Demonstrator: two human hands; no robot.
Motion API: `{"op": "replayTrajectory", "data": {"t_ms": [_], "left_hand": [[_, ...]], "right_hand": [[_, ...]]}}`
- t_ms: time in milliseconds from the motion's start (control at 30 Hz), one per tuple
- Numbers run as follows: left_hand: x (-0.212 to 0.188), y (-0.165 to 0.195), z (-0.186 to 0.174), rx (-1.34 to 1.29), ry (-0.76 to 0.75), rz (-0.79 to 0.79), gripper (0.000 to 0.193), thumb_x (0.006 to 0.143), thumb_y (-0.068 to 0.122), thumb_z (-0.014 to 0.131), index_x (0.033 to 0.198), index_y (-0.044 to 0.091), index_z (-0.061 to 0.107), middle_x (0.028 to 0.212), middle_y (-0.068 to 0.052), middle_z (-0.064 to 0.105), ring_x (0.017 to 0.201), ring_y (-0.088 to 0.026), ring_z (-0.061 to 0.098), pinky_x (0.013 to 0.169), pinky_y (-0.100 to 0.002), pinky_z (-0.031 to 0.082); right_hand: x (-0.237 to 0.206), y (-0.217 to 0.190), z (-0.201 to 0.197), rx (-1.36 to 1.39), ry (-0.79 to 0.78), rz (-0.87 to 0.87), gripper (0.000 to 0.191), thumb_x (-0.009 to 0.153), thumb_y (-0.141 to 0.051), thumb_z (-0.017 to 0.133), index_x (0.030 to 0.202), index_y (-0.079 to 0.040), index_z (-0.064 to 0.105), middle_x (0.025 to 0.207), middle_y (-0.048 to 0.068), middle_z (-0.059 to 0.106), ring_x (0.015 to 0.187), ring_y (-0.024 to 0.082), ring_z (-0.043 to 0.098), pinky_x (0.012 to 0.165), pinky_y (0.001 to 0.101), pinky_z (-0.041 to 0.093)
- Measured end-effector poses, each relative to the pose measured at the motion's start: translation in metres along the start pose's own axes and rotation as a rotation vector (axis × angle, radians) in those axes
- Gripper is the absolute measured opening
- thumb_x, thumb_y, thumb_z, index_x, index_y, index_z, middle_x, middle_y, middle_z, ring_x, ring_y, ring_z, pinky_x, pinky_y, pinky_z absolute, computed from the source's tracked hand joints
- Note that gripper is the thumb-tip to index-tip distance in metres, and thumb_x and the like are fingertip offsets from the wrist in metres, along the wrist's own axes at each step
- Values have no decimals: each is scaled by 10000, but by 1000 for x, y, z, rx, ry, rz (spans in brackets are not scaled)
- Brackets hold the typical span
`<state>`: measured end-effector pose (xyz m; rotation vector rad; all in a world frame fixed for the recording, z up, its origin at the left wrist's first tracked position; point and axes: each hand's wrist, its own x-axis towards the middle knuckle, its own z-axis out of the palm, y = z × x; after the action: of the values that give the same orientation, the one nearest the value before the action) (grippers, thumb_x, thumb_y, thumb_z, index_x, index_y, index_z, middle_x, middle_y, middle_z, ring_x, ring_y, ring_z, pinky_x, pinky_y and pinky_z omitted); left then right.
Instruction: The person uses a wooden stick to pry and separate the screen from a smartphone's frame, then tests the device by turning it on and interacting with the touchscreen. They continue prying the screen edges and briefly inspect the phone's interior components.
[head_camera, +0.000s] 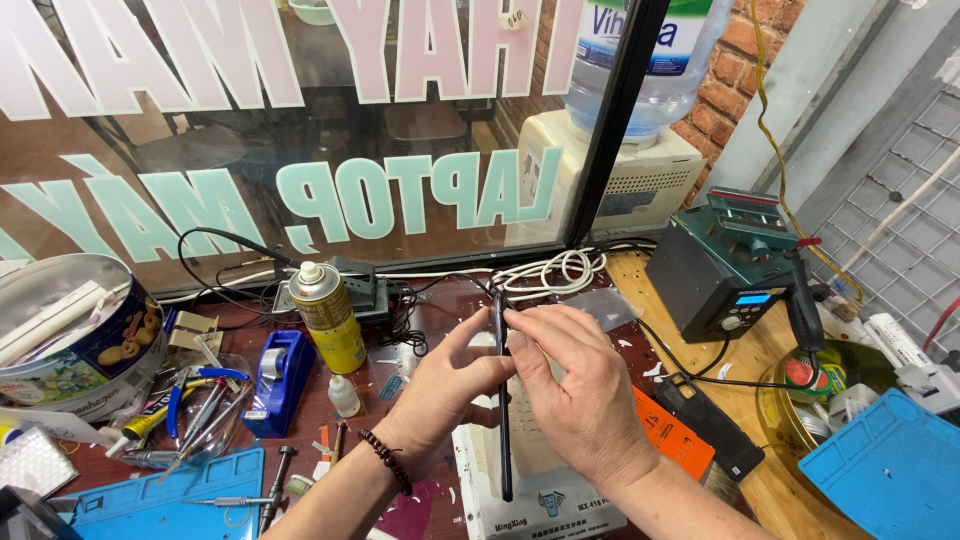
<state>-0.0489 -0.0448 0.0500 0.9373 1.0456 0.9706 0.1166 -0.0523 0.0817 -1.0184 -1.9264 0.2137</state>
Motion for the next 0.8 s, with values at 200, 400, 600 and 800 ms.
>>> {"op": "replayTrajectory", "data": {"t_ms": [200,400,600,800], "left_hand": [[-3,-3,7,409,215,332,1132,648,203,821,1616,98,243,1231,-99,671,925,-160,692,742,-318,610],[-12,-9,12,870,453,919,909,661,263,931,1420,-13,513,1228,-167,674,1071,-221,651,859,-348,561],[-12,1,7,417,328,437,258,864,118,741,1117,67,735,930,-29,820,650,-68,701,606,-241,596],[-15,7,8,564,488,512,249,784,183,815,1026,122,810,772,-41,709,650,-124,638,607,-284,542]], "right_hand": [[9,-6,-3,46,56,160,314,855,-246,770,1084,-32,750,1022,96,768,965,218,726,850,341,561],[19,-3,-2,374,-38,492,221,884,-128,730,1084,-62,798,860,1,789,740,54,646,681,252,557],[15,8,-1,425,-38,462,205,893,-104,716,1088,-58,763,878,-14,776,777,33,682,713,226,571],[13,15,1,408,-7,263,183,951,-109,677,1117,-43,720,1073,5,698,933,49,660,802,227,565]]}}
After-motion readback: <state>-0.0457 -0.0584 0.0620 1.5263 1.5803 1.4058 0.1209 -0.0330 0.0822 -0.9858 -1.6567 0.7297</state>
